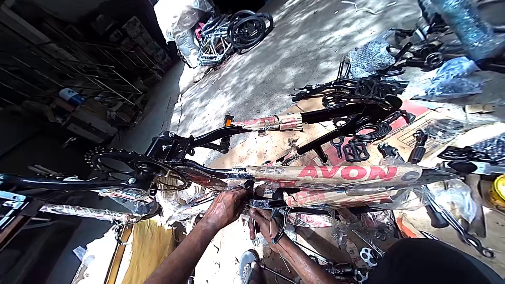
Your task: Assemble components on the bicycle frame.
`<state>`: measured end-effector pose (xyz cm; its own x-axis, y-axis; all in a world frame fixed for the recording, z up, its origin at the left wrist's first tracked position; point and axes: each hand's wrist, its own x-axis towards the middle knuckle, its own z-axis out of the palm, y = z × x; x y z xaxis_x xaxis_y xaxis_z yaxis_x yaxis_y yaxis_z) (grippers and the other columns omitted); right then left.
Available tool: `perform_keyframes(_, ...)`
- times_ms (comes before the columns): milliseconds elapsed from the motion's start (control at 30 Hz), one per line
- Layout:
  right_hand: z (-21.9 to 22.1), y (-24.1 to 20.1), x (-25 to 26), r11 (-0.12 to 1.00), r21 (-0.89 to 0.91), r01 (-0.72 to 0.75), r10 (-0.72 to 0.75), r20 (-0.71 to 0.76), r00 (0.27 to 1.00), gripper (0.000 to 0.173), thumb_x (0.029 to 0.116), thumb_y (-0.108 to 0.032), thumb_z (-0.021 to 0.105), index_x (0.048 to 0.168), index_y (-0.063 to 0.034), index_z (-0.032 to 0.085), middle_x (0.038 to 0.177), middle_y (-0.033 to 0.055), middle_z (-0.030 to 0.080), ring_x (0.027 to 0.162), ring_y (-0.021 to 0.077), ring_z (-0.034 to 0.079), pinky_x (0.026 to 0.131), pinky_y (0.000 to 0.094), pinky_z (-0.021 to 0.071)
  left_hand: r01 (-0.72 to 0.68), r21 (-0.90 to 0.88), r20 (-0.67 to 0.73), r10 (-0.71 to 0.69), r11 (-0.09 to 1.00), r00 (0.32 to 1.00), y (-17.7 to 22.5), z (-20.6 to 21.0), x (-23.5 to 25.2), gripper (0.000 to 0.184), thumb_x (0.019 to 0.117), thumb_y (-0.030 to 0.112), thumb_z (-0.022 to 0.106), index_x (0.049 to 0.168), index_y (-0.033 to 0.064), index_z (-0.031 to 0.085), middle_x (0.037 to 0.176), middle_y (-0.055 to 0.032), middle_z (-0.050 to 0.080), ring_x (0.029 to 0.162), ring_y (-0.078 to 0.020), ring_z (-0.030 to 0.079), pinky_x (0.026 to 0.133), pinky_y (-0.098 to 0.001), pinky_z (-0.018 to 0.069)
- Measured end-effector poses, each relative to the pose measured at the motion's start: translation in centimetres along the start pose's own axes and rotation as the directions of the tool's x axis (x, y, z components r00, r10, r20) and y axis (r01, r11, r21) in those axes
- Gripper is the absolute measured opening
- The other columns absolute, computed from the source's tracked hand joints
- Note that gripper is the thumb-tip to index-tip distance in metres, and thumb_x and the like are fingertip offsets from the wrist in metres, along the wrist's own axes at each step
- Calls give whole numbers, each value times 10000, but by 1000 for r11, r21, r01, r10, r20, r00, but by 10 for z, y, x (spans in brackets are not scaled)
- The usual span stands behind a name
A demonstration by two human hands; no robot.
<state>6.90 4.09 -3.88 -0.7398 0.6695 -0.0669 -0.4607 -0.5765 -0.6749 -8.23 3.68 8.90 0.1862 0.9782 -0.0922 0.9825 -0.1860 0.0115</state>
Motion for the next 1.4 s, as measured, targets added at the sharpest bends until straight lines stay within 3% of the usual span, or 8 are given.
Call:
perform_keyframes(67, -20, -17, -3, 960, 227, -162, 137, 119, 983, 369, 1099, -227, 334, 834, -108, 562, 530, -54, 481, 397, 54, 456, 424, 217, 448, 4, 11, 13, -5, 1000, 1000, -3, 1, -1, 213, 952, 215, 654, 1141, 161, 735, 1029, -30, 728, 930, -192, 716, 850, -447, 596)
perform_keyframes(233, -24, -8, -3, 876, 454, -165, 101, 163, 982, 357, 1036, -231, 400, 739, -163, 587, 478, -88, 446, 373, 23, 418, 404, 200, 392, 2, -7, 4, -2, 1000, 1000, -4, 2, -1, 177, 974, 224, 631, 1096, 159, 742, 1024, -23, 729, 931, -186, 715, 845, -453, 598)
perform_keyframes(400, -5, 6, -2, 998, 53, 29, -24, -97, 995, 306, 1119, -197, 357, 987, -19, 567, 592, 10, 529, 430, 89, 489, 417, 221, 443, 14, -29, 4, -14, 999, 1000, -3, 3, -2, 176, 975, 217, 630, 1104, 162, 737, 1032, -18, 727, 945, -182, 713, 853, -450, 597)
perform_keyframes(633, 23, 22, 1, 983, -169, 75, -82, -36, 996, 578, 1074, -148, 444, 1568, 46, 214, 1160, 153, 667, 1009, 182, 711, 894, 347, 610, 42, -25, 27, -41, 999, 999, 4, -2, 0, 240, 933, 180, 657, 1154, 125, 733, 1077, -61, 738, 988, -226, 717, 898, -486, 578)
perform_keyframes(900, 16, 23, 5, 931, -363, 38, -84, -113, 990, 414, 1060, -157, 512, 1439, 6, 475, 1156, 145, 690, 973, 166, 724, 877, 331, 614, -2, -66, 42, 5, 998, 999, 2, -3, 0, 400, 834, 349, 672, 1168, 133, 713, 1048, -34, 728, 972, -186, 704, 876, -469, 575)
perform_keyframes(1067, 23, 13, -7, 985, -170, 29, -43, -78, 996, 437, 1062, -95, 511, 1488, -85, 415, 1114, 143, 690, 861, 225, 734, 754, 373, 632, -2, -75, 43, 5, 997, 999, 9, -7, 0, 405, 864, 345, 688, 1179, 92, 711, 1057, -88, 731, 989, -241, 709, 891, -509, 561)
perform_keyframes(1267, 22, 25, -3, 874, -477, 93, -182, -145, 973, 455, 1045, -128, 569, 1472, -38, 444, 1131, 142, 684, 932, 202, 712, 850, 400, 606, 26, -109, 54, -20, 994, 998, 9, -9, 0, 368, 885, 354, 682, 1144, 95, 707, 1050, -98, 722, 988, -267, 703, 881, -531, 550)
perform_keyframes(1400, 28, 19, -9, 940, -330, 87, -136, -128, 982, 422, 1084, -194, 493, 1492, -109, 423, 1079, 113, 685, 827, 195, 717, 722, 385, 624, 9, -122, 57, -2, 992, 998, 10, -12, 1, 348, 883, 332, 694, 1127, 84, 705, 1051, -107, 717, 982, -275, 701, 875, -537, 550)
